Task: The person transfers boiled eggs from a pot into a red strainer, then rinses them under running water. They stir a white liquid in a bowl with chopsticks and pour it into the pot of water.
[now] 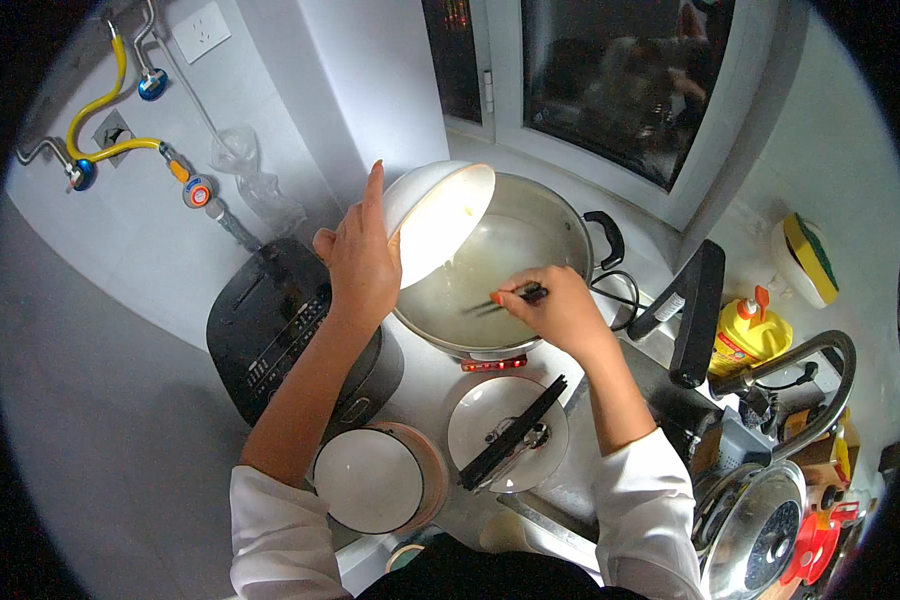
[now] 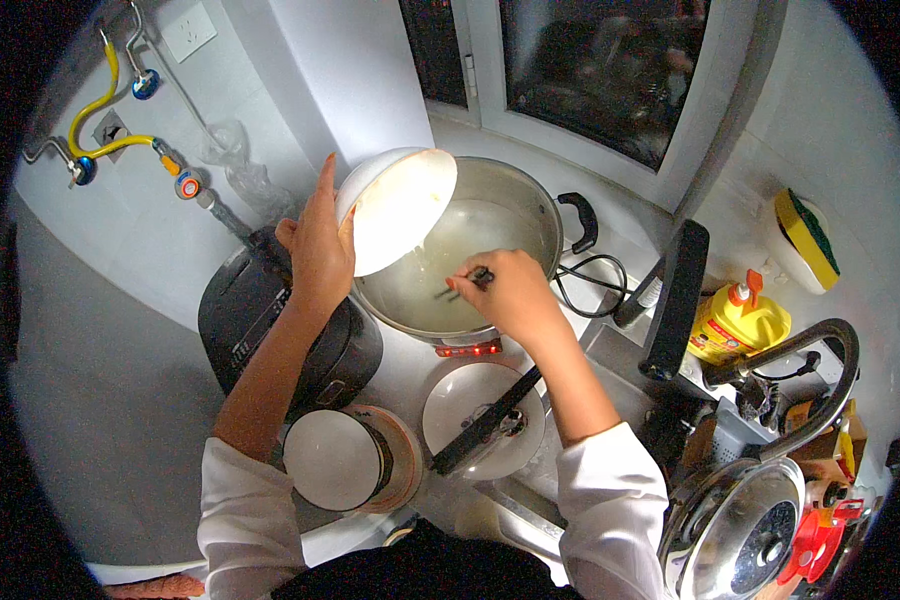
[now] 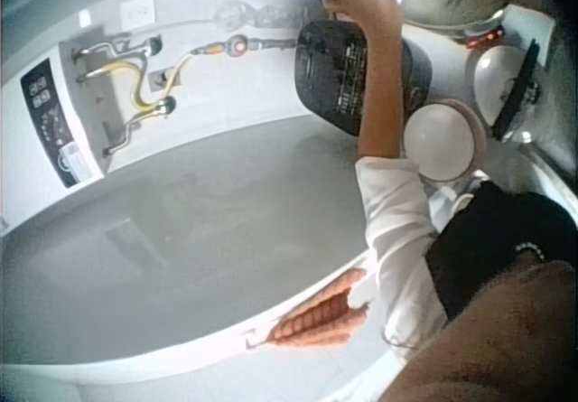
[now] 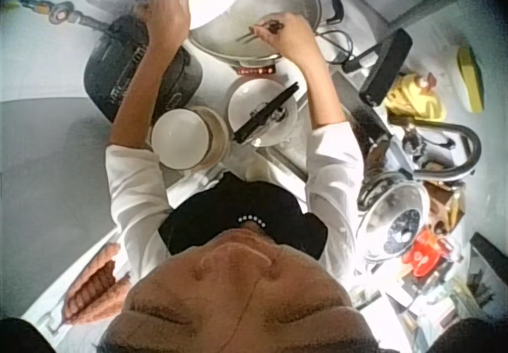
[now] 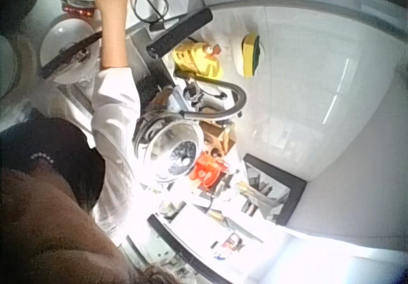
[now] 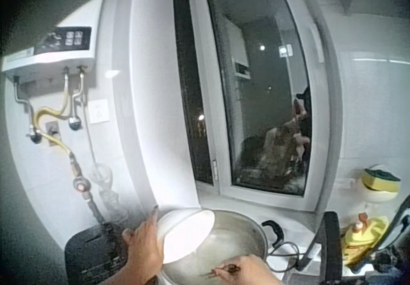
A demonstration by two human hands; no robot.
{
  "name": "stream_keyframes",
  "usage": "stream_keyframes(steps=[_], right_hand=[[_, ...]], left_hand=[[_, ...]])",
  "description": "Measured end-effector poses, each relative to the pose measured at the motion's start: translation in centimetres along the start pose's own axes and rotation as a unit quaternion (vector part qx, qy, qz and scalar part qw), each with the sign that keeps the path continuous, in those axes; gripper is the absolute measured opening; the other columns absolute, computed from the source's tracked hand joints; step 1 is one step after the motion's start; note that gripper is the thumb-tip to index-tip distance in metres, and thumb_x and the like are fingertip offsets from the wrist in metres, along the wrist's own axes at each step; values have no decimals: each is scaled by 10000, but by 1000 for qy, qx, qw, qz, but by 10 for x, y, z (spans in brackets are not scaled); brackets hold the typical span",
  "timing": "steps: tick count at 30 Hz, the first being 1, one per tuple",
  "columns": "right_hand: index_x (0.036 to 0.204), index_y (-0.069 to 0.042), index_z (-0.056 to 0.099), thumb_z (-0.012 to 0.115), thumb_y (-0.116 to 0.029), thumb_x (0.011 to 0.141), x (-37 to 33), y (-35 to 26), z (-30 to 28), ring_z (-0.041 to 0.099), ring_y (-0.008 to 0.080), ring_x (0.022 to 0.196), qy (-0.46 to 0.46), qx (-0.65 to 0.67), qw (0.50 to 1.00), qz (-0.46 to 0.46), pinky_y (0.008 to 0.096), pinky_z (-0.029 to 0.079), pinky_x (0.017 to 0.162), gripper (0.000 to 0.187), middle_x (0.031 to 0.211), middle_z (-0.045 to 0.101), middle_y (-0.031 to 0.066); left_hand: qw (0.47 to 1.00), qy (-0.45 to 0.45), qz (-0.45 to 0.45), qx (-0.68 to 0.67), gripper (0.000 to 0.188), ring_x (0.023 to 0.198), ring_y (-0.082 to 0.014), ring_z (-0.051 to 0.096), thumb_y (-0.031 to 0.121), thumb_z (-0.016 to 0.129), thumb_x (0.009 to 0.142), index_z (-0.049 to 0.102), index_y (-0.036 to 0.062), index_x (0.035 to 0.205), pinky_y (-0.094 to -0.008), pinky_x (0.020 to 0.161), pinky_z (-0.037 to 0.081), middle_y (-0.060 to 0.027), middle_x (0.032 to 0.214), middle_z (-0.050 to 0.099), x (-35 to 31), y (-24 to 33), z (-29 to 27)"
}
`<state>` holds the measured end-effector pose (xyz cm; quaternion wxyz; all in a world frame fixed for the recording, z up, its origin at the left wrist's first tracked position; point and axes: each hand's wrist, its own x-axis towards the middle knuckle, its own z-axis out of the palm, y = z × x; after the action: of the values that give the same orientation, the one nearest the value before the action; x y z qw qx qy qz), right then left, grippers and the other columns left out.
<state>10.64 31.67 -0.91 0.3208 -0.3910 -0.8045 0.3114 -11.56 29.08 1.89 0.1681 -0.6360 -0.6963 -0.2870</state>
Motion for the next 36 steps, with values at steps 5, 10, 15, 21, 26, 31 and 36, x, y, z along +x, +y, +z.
stream_keyframes(steps=[5,10,15,21,26,31,36], right_hand=[[806,-91,699,645,-199,772,29,24,20,633,313,687,75,-72,995,5,378,505,676,126,731,651,142],[822,-104,699,630,-200,771,44,37,3,625,330,692,140,-191,970,47,402,505,671,129,720,641,154],[788,-82,700,653,-222,742,30,25,-23,620,352,690,132,-193,969,84,407,512,657,155,735,633,192],[791,4,682,695,-213,765,7,-2,-39,649,193,621,-26,28,988,152,287,503,615,219,709,653,123],[848,55,661,681,-185,804,8,2,-9,641,126,646,-99,120,984,91,235,490,607,244,752,669,109],[883,2,680,667,-227,808,25,10,31,626,171,640,-30,74,996,32,279,481,626,241,730,664,128],[861,-64,702,652,-232,790,42,16,41,633,300,668,65,-3,997,39,352,499,673,189,734,648,170]], left_hand=[[1000,-5,-5,-13,689,949,-260,532,102,567,839,186,79,1412,-429,832,233,-131,981,554,1,-5,2],[1000,-1,-11,-20,633,962,-281,543,69,554,844,244,73,1395,-409,798,248,-185,1058,558,2,-6,-2],[1000,-8,-17,9,643,961,-276,540,72,555,842,235,79,1399,-413,803,248,-168,1056,561,3,-6,-2],[1000,21,3,2,634,962,-263,539,75,557,841,249,83,1395,-419,803,245,-152,1051,564,2,-9,-1],[1000,14,2,-2,616,947,-265,544,74,558,839,275,84,1386,-420,805,246,-152,1049,571,2,-6,-4],[1000,20,0,12,594,935,-270,545,76,558,838,303,81,1374,-425,803,253,-153,1026,578,2,-5,-3],[999,-6,-16,37,617,964,-267,541,98,554,842,268,91,1388,-444,842,244,-133,1012,564,5,-8,-5]])
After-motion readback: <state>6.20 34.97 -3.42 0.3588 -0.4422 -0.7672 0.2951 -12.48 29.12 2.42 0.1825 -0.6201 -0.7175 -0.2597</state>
